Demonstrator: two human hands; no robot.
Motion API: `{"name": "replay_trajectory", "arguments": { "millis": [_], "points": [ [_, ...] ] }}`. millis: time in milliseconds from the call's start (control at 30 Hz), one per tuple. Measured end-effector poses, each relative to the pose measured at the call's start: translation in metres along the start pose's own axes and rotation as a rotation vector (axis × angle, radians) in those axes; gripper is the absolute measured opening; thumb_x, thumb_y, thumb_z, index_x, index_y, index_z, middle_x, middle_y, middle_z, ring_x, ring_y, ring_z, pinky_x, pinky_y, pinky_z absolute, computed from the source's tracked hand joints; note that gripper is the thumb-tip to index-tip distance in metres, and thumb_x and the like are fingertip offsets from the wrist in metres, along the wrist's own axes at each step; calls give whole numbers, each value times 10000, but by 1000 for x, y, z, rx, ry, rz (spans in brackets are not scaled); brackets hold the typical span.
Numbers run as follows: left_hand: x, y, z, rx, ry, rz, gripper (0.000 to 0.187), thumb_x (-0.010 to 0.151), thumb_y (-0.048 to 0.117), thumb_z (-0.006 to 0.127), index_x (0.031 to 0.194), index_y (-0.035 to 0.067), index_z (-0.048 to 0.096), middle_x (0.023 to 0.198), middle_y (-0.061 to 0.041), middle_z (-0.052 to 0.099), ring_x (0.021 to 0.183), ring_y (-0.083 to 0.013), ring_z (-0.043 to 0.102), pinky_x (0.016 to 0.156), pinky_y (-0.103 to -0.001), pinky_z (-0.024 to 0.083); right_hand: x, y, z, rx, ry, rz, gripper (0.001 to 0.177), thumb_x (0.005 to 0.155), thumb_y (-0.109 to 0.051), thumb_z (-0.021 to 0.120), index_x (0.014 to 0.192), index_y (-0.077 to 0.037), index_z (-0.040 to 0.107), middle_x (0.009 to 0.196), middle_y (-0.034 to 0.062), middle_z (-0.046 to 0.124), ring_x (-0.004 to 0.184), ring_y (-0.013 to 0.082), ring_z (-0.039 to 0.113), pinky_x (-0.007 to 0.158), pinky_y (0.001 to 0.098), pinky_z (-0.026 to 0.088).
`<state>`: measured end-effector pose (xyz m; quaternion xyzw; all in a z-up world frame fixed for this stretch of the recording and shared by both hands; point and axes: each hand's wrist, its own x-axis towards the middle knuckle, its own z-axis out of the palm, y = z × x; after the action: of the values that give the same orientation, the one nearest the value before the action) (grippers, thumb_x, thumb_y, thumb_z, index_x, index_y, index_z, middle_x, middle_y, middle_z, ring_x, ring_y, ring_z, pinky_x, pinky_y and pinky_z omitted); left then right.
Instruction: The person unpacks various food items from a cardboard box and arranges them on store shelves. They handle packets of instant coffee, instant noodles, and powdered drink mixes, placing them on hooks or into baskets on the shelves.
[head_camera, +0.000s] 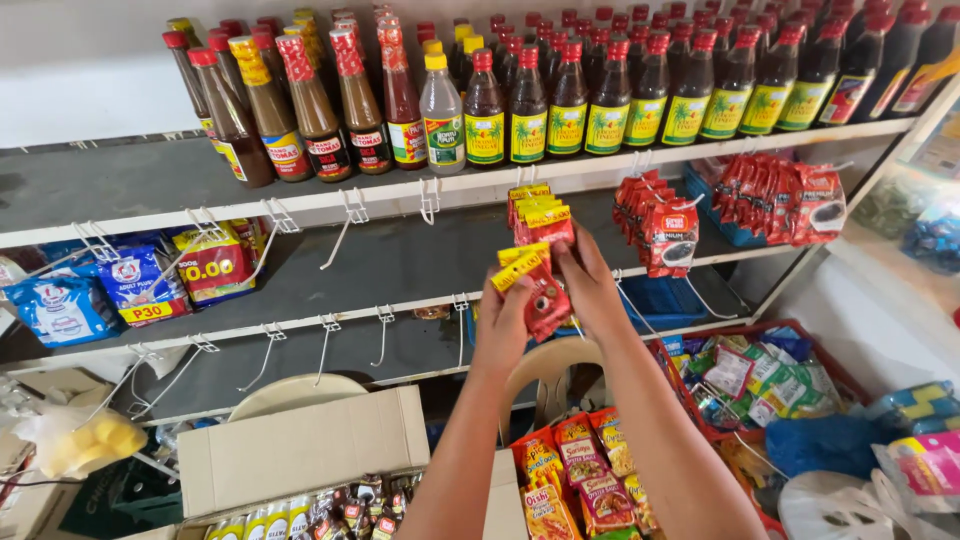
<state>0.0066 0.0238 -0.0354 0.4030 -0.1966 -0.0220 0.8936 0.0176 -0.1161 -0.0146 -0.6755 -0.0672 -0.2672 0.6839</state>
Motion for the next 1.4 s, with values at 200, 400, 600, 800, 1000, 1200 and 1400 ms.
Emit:
{"name": "replay_trajectory", "arguments": {
  "millis": [200, 400, 600, 800, 1000, 1200, 1400],
  "points": [
    [-18, 6, 17, 481, -147, 178, 375, 1047, 200, 604, 1330, -36, 529, 1148, -123, 697, 996, -142, 664, 872, -299, 551, 11, 25, -25, 356, -18, 220, 433, 1039, -124, 516, 1462, -38, 548, 1210, 74, 661, 1065, 151, 638, 926, 290, 523],
    [-26, 19, 32, 490, -187, 286, 586, 1014, 179, 566, 1515, -53, 369, 1311, -127, 647, 1164, -164, 634, 999, -312, 492, 2, -1, -25, 276, -59, 225, 429, 1053, -133, 517, 1471, -46, 552, 1196, 51, 677, 989, 129, 651, 859, 289, 520],
    [-38, 18, 16, 490, -113, 152, 353, 1008, 200, 604, 1270, -35, 577, 1135, -130, 714, 1015, -167, 675, 896, -315, 538, -16, 45, -49, 246, -12, 121, 481, 970, -36, 532, 1448, 6, 557, 1198, 82, 664, 1116, 160, 646, 1011, 311, 517],
    [-56, -10, -6, 487, -88, 74, 304, 1002, 208, 625, 1205, -16, 593, 1066, -117, 740, 969, -156, 680, 849, -316, 551, -81, 8, -27, 416, 39, 241, 385, 1037, -220, 560, 1297, 63, 585, 1220, 114, 689, 1127, 215, 652, 981, 371, 520],
    [-78, -9, 9, 379, 10, -184, 321, 975, 221, 611, 1236, 39, 572, 1039, -81, 726, 907, -147, 686, 786, -319, 552, -127, 39, -19, 483, 30, 323, 369, 1041, -273, 551, 1303, -16, 591, 1224, 90, 651, 1154, 174, 597, 1012, 348, 460],
    [-89, -59, -16, 276, -52, -91, 306, 1032, 226, 574, 1252, 13, 563, 1139, -97, 671, 1018, -164, 620, 882, -306, 509, -139, 43, -21, -7, 64, 155, 291, 1051, -212, 545, 1269, -30, 603, 1226, 55, 599, 1169, 130, 551, 1031, 281, 414],
    [-100, -21, 2, 455, -161, -173, 392, 974, 189, 636, 1295, 27, 480, 1199, -91, 652, 1107, -166, 636, 948, -309, 510, -145, 38, -23, 325, 131, 320, 315, 1064, -239, 520, 1297, -38, 588, 1147, 49, 635, 1049, 127, 584, 937, 289, 476]
  ]
}}
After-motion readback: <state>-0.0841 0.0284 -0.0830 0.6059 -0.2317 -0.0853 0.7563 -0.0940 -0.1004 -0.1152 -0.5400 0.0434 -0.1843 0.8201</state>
